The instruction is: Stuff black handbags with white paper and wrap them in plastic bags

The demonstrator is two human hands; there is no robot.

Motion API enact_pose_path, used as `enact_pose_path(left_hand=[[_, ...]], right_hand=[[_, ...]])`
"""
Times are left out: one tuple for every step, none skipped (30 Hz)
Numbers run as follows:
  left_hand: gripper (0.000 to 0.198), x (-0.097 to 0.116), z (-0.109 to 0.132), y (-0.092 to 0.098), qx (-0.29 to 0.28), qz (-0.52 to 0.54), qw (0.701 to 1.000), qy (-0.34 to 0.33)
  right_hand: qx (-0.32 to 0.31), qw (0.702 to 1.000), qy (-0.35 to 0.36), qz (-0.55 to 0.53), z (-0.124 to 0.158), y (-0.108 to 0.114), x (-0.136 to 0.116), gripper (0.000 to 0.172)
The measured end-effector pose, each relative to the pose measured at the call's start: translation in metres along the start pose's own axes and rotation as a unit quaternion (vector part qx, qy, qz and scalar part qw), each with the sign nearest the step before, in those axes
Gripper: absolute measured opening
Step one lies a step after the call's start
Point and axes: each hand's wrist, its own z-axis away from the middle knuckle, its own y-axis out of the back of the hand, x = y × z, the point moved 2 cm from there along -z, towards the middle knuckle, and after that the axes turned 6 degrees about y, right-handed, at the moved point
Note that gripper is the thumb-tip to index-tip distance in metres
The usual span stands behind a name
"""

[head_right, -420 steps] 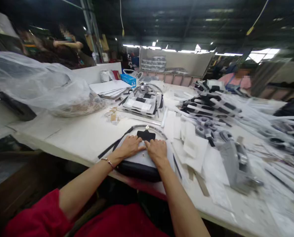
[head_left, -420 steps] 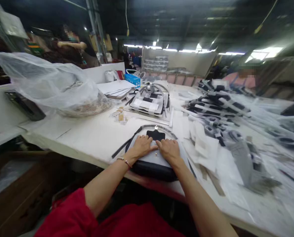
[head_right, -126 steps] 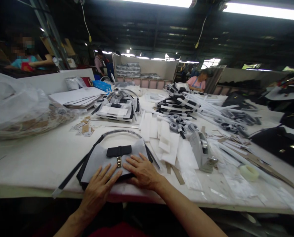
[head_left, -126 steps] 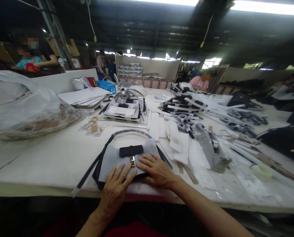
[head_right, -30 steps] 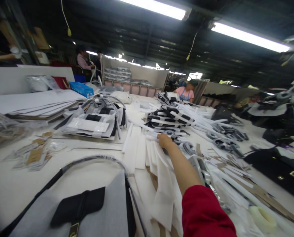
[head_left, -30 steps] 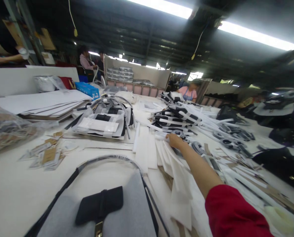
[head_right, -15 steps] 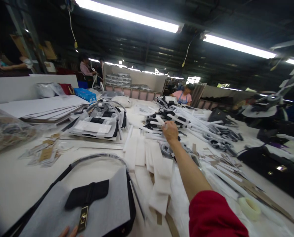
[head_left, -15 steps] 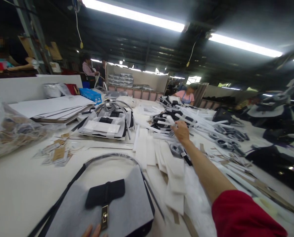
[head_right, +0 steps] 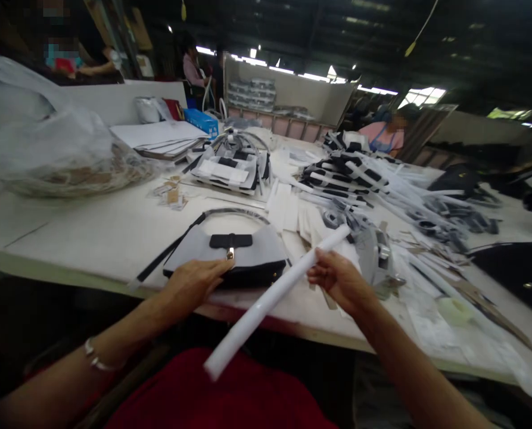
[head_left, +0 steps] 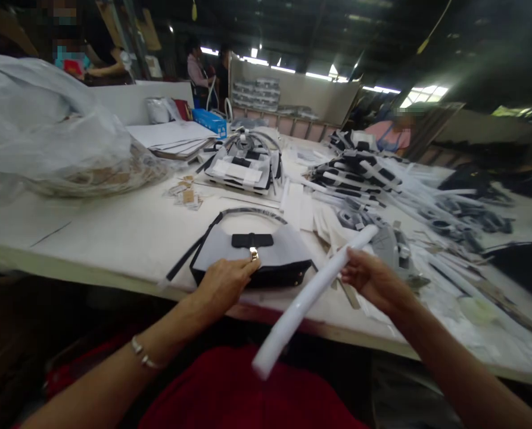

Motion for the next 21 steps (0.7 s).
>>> enact_pose_path(left_hand=[[0.041, -0.003, -0.007, 0.008, -0.048, -0.001, 0.999, -0.001], [0.042, -0.005, -0.015, 0.016, -0.079, -0.005, 0.997, -0.013], [0.042, -0.007, -0.022, 0.024, -0.094, -0.007, 0.995, -0.027], [0.042, -0.008, -0.029, 0.032, -0.111, -0.013, 0.993, -0.043], [0.041, -0.008, -0.035, 0.039, -0.128, -0.021, 0.99, -0.059], [0.04, -0.007, -0.04, 0.044, -0.142, -0.03, 0.987, -0.075], [0.037, -0.005, -0.043, 0.048, -0.154, -0.039, 0.983, -0.086], [0.033, -0.002, -0.045, 0.051, -0.163, -0.047, 0.981, -0.093], [0.028, 0.003, -0.045, 0.052, -0.167, -0.057, 0.98, -0.096], [0.025, 0.008, -0.044, 0.051, -0.162, -0.065, 0.98, -0.092], [0.023, 0.013, -0.04, 0.047, -0.15, -0.075, 0.983, -0.08], [0.024, 0.018, -0.035, 0.041, -0.132, -0.085, 0.986, -0.06], [0.026, 0.024, -0.028, 0.033, -0.106, -0.097, 0.989, -0.037], [0.028, 0.03, -0.02, 0.022, -0.075, -0.108, 0.991, -0.009], [0.032, 0.035, -0.01, 0.01, -0.04, -0.119, 0.992, 0.014], [0.036, 0.04, 0.0, -0.003, -0.004, -0.132, 0.991, 0.024], [0.04, 0.045, 0.01, -0.016, 0.032, -0.141, 0.989, 0.032], [0.042, 0.048, 0.02, -0.029, 0.063, -0.149, 0.986, 0.036], [0.044, 0.051, 0.029, -0.04, 0.084, -0.157, 0.983, 0.036], [0.046, 0.052, 0.036, -0.049, 0.102, -0.165, 0.98, 0.036], [0.047, 0.053, 0.042, -0.057, 0.115, -0.172, 0.978, 0.035]], right_hand=[[-0.02, 0.997, -0.067, -0.02, 0.018, -0.014, 0.026, 0.025], [-0.03, 0.993, -0.111, -0.039, 0.032, -0.028, 0.047, 0.025], [-0.032, 0.987, -0.145, -0.06, 0.042, -0.041, 0.065, 0.025], [-0.025, 0.983, -0.165, -0.078, 0.048, -0.052, 0.079, 0.024], [-0.012, 0.98, -0.174, -0.093, 0.051, -0.062, 0.089, 0.023], [0.004, 0.978, -0.178, -0.108, 0.05, -0.07, 0.097, 0.021], [0.021, 0.976, -0.178, -0.122, 0.048, -0.076, 0.102, 0.02], [0.038, 0.974, -0.176, -0.134, 0.045, -0.081, 0.105, 0.019], [0.053, 0.973, -0.171, -0.146, 0.041, -0.084, 0.108, 0.018], [0.064, 0.971, -0.167, -0.157, 0.038, -0.087, 0.11, 0.018], [0.072, 0.97, -0.163, -0.168, 0.036, -0.09, 0.113, 0.018], [0.077, 0.967, -0.161, -0.179, 0.034, -0.092, 0.115, 0.017], [0.081, 0.965, -0.16, -0.19, 0.032, -0.093, 0.118, 0.015], [0.08, 0.963, -0.159, -0.201, 0.031, -0.094, 0.121, 0.014], [0.077, 0.962, -0.158, -0.208, 0.031, -0.094, 0.123, 0.013], [0.071, 0.962, -0.157, -0.21, 0.03, -0.094, 0.125, 0.013], [0.062, 0.964, -0.157, -0.207, 0.029, -0.092, 0.126, 0.013], [0.048, 0.966, -0.158, -0.198, 0.028, -0.09, 0.127, 0.012], [0.03, 0.97, -0.16, -0.183, 0.028, -0.087, 0.126, 0.012], [0.01, 0.973, -0.164, -0.163, 0.028, -0.083, 0.124, 0.011], [-0.013, 0.975, -0.173, -0.138, 0.029, -0.078, 0.122, 0.009]])
